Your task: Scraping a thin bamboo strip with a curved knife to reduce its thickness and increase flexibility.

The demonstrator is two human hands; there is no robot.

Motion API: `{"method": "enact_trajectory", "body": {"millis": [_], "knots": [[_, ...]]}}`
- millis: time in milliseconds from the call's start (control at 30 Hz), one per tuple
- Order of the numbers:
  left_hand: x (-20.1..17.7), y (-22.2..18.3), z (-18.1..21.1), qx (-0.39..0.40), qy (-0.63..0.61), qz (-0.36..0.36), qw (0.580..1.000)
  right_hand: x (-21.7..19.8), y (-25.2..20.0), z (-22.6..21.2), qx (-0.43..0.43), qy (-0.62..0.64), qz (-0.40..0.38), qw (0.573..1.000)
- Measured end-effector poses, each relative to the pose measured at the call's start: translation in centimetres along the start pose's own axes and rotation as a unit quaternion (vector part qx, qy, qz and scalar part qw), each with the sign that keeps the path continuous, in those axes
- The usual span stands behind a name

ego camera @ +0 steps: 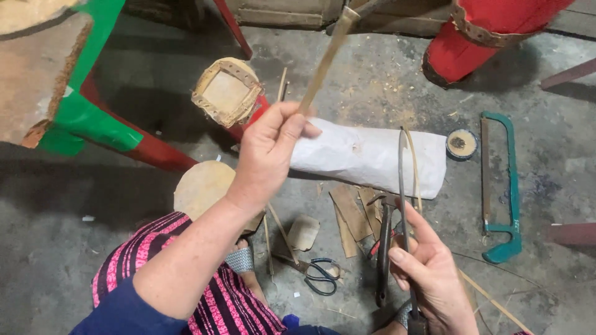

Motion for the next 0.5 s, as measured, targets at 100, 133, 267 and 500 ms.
{"method": "enact_trajectory", "body": {"millis": [100,133,267,500], "knots": [[0.5,0.1,-2.9,-0.103,-0.165,0.002,0.981,0.0,0.1,0.4,-0.006,-0.025,0.008,1.0],[0.5,0.1,-2.8,-0.102,-0.165,0.004,0.981,0.1,0.2,0.5,-0.006,-0.026,0.006,1.0],[0.4,0.3,-2.3,-0.233,-0.198,0.06,0.95,0.4,0.5,0.9,0.014,-0.048,0.023,0.998],[-1.3,1.7,-2.9,-0.232,-0.286,0.158,0.916,2.6,0.7,1.7,0.033,-0.022,-0.024,0.999]]}}
Point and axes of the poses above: each hand's wrist, its own y-axis towards the middle knuckle, its own x-axis out of the palm, z = x × y, the point moved 4 cm from there along y, towards the middle knuckle, and after that the axes turned 6 degrees about z, right-handed, at the moved point
